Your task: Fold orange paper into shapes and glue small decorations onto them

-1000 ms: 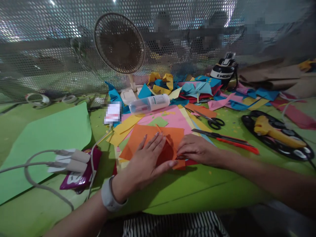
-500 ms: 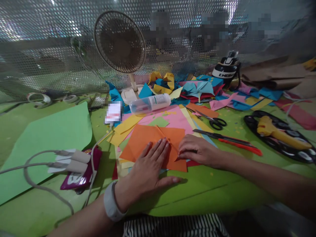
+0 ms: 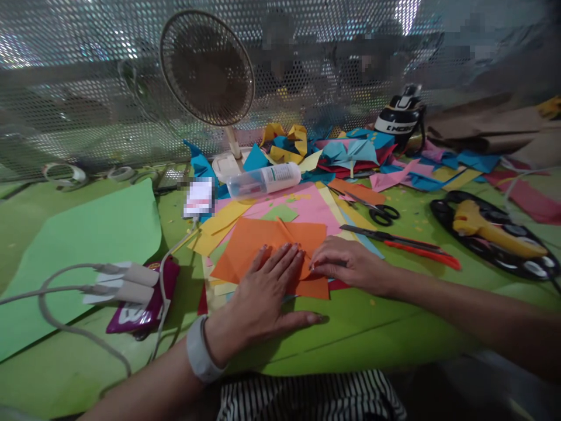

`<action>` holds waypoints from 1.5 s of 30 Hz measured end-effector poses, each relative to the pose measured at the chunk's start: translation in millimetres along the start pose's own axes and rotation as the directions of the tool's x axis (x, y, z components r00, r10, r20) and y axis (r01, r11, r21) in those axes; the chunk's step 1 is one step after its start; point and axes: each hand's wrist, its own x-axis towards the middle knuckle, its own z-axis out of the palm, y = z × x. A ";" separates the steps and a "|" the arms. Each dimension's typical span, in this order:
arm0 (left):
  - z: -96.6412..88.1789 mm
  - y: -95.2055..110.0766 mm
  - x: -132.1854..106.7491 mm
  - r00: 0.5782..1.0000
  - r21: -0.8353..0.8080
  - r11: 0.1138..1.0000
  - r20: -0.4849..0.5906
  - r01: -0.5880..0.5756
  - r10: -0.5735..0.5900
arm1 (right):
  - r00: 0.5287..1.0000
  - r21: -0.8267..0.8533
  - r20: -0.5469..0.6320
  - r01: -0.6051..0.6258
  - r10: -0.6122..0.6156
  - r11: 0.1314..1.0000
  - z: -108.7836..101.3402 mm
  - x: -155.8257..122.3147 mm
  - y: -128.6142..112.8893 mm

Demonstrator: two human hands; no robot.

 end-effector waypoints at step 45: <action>-0.9 5.7 0.5 1.000 -0.021 1.000 0.010 0.000 0.000 | 0.914 -0.093 -0.184 -0.383 0.363 0.919 16.8 5.3 -3.7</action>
